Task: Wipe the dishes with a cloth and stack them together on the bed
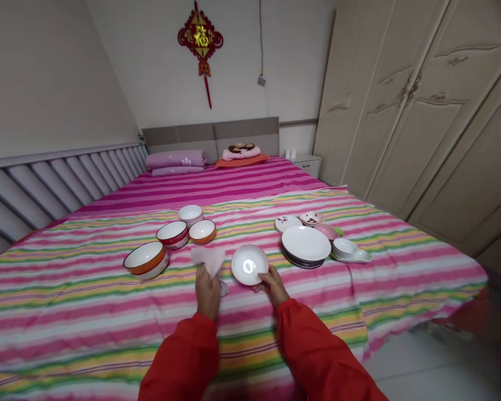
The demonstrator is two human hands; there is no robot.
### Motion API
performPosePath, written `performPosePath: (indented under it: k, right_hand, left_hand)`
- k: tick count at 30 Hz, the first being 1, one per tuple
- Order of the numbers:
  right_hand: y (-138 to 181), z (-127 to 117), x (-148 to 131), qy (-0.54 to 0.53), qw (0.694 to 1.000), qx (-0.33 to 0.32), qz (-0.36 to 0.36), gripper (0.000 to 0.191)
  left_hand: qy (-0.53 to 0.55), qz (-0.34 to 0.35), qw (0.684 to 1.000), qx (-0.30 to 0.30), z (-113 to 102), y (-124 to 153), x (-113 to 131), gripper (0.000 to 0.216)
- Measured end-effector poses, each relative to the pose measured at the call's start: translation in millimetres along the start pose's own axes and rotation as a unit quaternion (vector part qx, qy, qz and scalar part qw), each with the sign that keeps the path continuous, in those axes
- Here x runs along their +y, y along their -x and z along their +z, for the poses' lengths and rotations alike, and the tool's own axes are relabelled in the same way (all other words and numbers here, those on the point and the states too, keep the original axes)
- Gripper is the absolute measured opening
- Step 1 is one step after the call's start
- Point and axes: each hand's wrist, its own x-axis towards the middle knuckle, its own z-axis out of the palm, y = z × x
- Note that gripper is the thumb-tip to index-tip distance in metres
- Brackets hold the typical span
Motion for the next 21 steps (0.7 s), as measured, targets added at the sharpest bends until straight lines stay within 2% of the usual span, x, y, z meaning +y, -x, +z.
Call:
performPosePath:
  k: [2, 4, 6, 8, 11, 17, 19, 21]
  right_hand:
    - [0, 2, 0, 0.014, 1.000, -0.015, -0.011, 0.050]
    - [1, 5, -1, 0.023, 0.999, -0.022, -0.022, 0.058]
    - [3, 8, -4, 0.025, 0.999, -0.022, -0.037, 0.061]
    - [7, 9, -7, 0.038, 0.998, -0.020, -0.050, 0.060]
    - [11, 10, -10, 0.081, 0.995, -0.026, -0.050, 0.059]
    - [9, 9, -1, 0.111, 0.992, -0.029, -0.050, 0.064]
    - [7, 10, 3, 0.109, 0.992, -0.015, -0.060, 0.065]
    - [7, 12, 6, 0.105, 0.992, -0.009, -0.062, 0.067]
  left_hand:
    - [-0.065, 0.085, 0.992, -0.064, 11, 0, 16, 0.039]
    - [-0.131, 0.141, 0.966, -0.175, 23, 7, 30, 0.051]
    - [-0.184, 0.153, 0.926, -0.291, 33, 20, 40, 0.054]
    - [-0.217, 0.151, 0.891, -0.369, 38, 33, 43, 0.050]
    - [-0.250, 0.157, 0.871, -0.392, 37, 40, 37, 0.049]
    - [-0.288, 0.237, 0.838, -0.399, 15, 16, 0, 0.040]
    - [-0.289, 0.250, 0.838, -0.389, 11, 13, -7, 0.038]
    - [-0.286, 0.228, 0.852, -0.373, 15, 17, -6, 0.037]
